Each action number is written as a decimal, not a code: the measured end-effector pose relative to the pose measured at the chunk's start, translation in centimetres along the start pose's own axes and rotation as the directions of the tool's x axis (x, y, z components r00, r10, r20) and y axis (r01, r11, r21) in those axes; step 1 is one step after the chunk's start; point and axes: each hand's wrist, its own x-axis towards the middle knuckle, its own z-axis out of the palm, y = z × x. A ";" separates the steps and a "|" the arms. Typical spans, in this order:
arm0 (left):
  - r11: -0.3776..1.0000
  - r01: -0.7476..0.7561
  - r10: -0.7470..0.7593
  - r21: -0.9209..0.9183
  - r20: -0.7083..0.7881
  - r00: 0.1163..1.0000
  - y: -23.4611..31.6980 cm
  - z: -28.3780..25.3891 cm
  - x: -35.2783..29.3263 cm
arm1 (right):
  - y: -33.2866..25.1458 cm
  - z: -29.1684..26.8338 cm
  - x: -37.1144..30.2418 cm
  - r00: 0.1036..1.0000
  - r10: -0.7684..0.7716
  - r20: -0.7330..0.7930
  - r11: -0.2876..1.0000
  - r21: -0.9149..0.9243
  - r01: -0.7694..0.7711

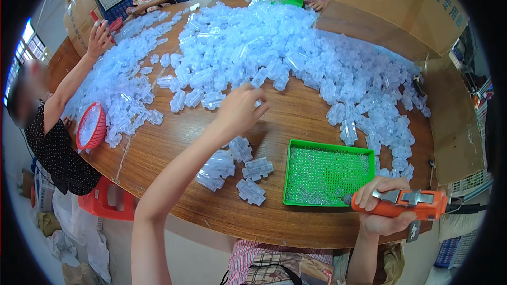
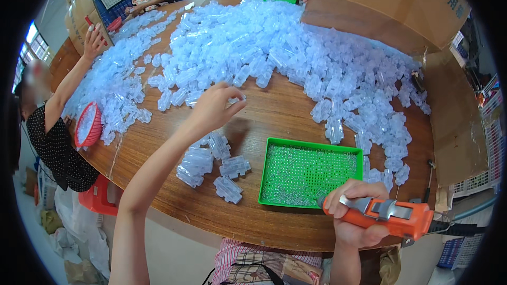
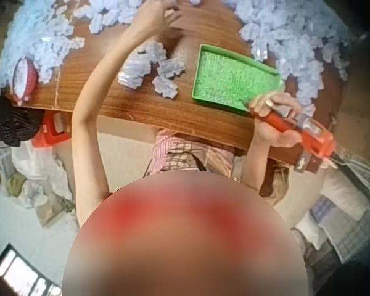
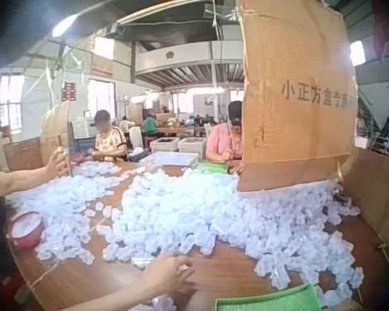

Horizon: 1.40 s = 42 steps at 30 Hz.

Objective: The person picks up screws from a green tray by hand, places them into a clear plastic housing, and drives them in using an orange power screwdriver before setting the item aside.

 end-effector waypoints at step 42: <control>0.784 -0.255 0.253 -0.567 -0.083 0.964 5.5 2.2 -4.3 | 1.6 -1.1 -0.8 0.994 0.029 -0.107 0.995 -0.094 -0.040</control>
